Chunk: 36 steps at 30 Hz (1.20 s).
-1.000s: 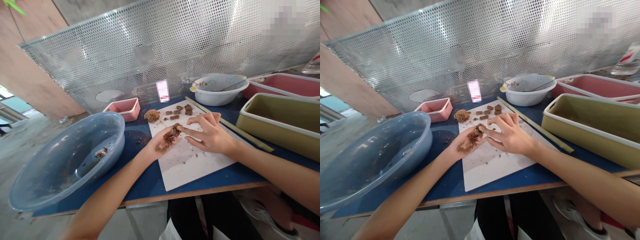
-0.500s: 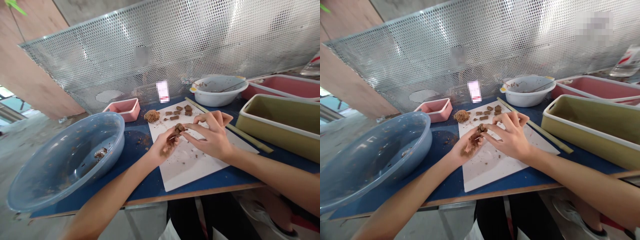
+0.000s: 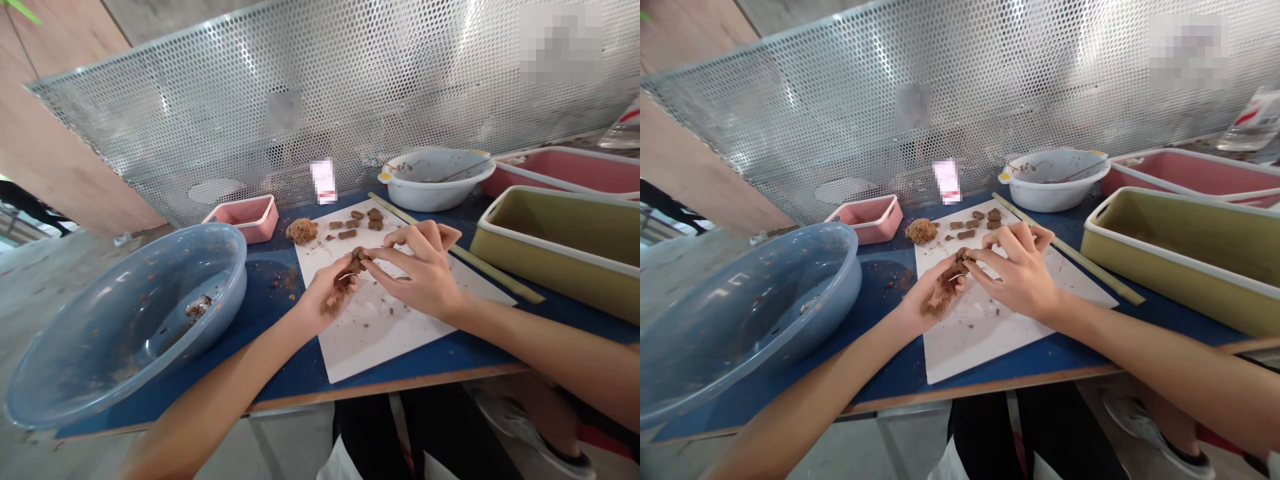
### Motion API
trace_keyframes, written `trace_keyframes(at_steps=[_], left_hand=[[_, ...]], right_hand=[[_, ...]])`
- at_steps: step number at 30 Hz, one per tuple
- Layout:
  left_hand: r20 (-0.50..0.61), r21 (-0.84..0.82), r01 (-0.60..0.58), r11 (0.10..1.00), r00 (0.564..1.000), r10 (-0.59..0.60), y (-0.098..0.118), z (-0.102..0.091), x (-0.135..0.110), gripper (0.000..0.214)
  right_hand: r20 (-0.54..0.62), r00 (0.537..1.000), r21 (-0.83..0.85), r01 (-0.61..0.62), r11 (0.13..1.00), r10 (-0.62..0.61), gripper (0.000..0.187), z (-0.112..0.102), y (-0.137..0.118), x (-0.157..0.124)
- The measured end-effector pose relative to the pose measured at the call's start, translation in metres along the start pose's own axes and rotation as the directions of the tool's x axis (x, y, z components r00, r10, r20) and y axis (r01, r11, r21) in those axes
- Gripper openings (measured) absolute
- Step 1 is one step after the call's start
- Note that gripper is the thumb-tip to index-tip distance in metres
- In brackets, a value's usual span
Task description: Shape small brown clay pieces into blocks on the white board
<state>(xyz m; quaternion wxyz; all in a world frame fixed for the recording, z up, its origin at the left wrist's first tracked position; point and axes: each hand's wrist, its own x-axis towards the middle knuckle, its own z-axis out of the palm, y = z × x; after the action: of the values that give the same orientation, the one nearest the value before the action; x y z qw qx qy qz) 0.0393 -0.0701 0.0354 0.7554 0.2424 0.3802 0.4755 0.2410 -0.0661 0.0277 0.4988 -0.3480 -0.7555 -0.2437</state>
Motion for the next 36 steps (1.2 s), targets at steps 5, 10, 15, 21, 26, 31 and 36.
trace_keyframes(at_steps=[5, 10, 15, 21, 26, 31, 36], left_hand=[[-0.004, 0.001, 0.013, 1.0, 1.0, -0.013, 0.0003, 0.0021, -0.0013, 0.017], [0.017, 0.009, 0.016, 1.0, 1.0, -0.016, -0.0002, 0.0002, -0.0009, 0.02], [0.02, 0.017, 0.018, 1.0, 1.0, -0.019, -0.0003, -0.0022, -0.0003, 0.021], [0.026, 0.002, 0.021, 1.0, 0.999, -0.021, 0.0012, -0.0015, -0.0004, 0.021], [0.009, -0.015, 0.031, 0.999, 0.999, -0.031, 0.0017, -0.0011, 0.0006, 0.016], [0.016, -0.014, 0.037, 0.999, 0.999, -0.037, 0.0003, -0.0033, 0.002, 0.019], [0.024, -0.025, 0.036, 0.999, 0.999, -0.035, 0.0003, -0.0043, 0.0024, 0.018]], right_hand=[[0.011, 1.0, 0.0, -0.003, 1.0, 0.003, 0.002, 0.0014, 0.0011, -0.0009], [0.066, 0.998, 0.011, -0.02, 1.0, 0.019, 0.005, 0.0013, 0.0035, -0.0037], [0.106, 0.994, 0.027, -0.027, 0.999, 0.024, 0.008, 0.0013, 0.0054, -0.0069], [0.095, 0.994, 0.009, -0.061, 0.998, 0.06, 0.009, 0.0001, 0.0042, -0.0055], [0.078, 0.997, 0.012, -0.025, 1.0, 0.024, 0.003, -0.0001, 0.0043, -0.0036], [0.038, 0.999, 0.028, -0.022, 0.999, 0.021, 0.004, 0.0005, 0.0025, -0.0023], [0.042, 0.999, 0.027, -0.025, 0.999, 0.024, 0.006, 0.001, 0.003, -0.0032]])
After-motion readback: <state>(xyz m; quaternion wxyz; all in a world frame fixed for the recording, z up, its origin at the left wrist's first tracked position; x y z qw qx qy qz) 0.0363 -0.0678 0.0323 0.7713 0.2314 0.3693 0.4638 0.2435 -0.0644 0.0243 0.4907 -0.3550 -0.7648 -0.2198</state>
